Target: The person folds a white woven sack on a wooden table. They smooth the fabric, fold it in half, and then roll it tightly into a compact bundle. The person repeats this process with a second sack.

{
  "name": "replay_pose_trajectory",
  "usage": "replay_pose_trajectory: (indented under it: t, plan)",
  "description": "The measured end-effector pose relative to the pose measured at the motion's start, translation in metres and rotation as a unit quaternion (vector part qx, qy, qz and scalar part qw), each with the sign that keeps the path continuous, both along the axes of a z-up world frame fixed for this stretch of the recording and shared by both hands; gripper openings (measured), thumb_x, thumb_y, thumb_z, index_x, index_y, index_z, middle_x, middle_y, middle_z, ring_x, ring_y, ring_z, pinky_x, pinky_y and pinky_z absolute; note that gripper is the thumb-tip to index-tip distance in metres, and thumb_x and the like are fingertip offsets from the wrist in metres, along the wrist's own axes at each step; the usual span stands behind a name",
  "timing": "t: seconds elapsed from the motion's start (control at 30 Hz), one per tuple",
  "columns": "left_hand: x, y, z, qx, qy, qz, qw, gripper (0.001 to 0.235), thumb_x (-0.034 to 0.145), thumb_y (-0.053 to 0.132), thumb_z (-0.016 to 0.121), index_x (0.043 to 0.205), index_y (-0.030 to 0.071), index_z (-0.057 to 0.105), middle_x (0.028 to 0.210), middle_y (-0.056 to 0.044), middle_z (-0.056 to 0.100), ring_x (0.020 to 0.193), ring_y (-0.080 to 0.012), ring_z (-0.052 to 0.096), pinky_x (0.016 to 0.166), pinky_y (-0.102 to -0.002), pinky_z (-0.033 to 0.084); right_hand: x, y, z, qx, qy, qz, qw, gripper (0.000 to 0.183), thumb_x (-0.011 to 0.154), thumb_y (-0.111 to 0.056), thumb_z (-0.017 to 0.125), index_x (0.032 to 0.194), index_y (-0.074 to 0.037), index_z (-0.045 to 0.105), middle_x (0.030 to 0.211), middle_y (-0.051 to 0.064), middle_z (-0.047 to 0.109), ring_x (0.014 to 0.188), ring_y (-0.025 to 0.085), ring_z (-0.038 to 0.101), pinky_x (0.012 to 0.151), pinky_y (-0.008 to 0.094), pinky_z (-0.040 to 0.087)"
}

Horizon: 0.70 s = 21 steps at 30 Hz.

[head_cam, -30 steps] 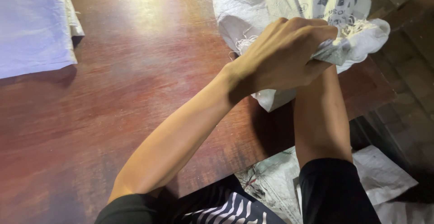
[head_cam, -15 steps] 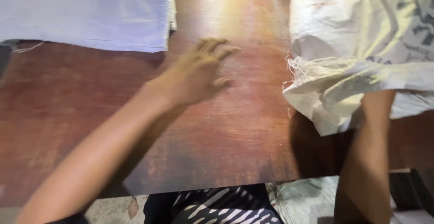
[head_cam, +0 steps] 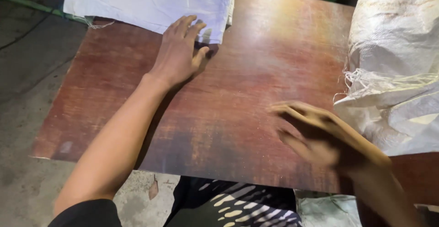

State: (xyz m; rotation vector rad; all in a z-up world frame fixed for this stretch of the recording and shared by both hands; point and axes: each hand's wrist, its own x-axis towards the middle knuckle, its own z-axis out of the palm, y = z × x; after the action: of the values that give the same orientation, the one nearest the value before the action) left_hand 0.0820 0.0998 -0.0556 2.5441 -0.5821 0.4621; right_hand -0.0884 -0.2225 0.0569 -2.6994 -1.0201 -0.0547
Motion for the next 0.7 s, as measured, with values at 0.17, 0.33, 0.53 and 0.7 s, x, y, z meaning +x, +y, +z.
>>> replay_pose_trajectory:
  t: [0.17,0.33,0.53,0.7]
  plan:
    - [0.001,-0.006,-0.009,0.026,0.007,-0.016,1.000,0.069,0.098,0.039,0.067,0.152,0.005,0.041,0.160,-0.024,0.031,0.149,-0.0438,0.024,0.120,-0.056,0.015,0.099,-0.022,-0.085,-0.083,-0.108,0.068,0.988,0.046,0.085,-0.015,0.072,0.128,-0.001,0.062,0.145,0.021,0.057,0.134,0.035,0.056,0.108,0.055,0.048]
    - [0.007,-0.012,-0.010,0.061,0.061,-0.004,0.996,0.067,0.100,0.048,0.057,0.151,0.007,0.042,0.158,-0.018,0.039,0.149,-0.0359,0.028,0.121,-0.056,0.013,0.122,-0.025,-0.096,0.086,-0.143,-0.060,0.984,0.040,0.095,-0.018,0.073,0.130,0.000,0.064,0.145,0.027,0.057,0.137,0.045,0.051,0.115,0.052,0.044]
    - [-0.015,-0.027,0.030,0.096,0.130,-0.046,0.986,0.063,0.100,0.052,0.052,0.148,0.011,0.048,0.154,-0.012,0.048,0.147,-0.0317,0.033,0.122,-0.053,0.021,0.123,-0.028,-0.103,0.069,-0.144,-0.075,0.984,0.039,0.099,-0.019,0.072,0.133,-0.001,0.063,0.145,0.026,0.058,0.140,0.045,0.051,0.116,0.051,0.044]
    - [-0.030,-0.044,0.019,0.095,0.124,-0.174,0.972,0.061,0.101,0.052,0.052,0.146,0.011,0.050,0.154,-0.011,0.047,0.145,-0.0315,0.033,0.121,-0.052,0.024,0.117,-0.018,-0.090,0.116,-0.114,-0.063,0.985,0.062,0.095,-0.020,0.072,0.148,0.002,0.047,0.149,0.030,0.051,0.141,0.046,0.046,0.116,0.053,0.040]
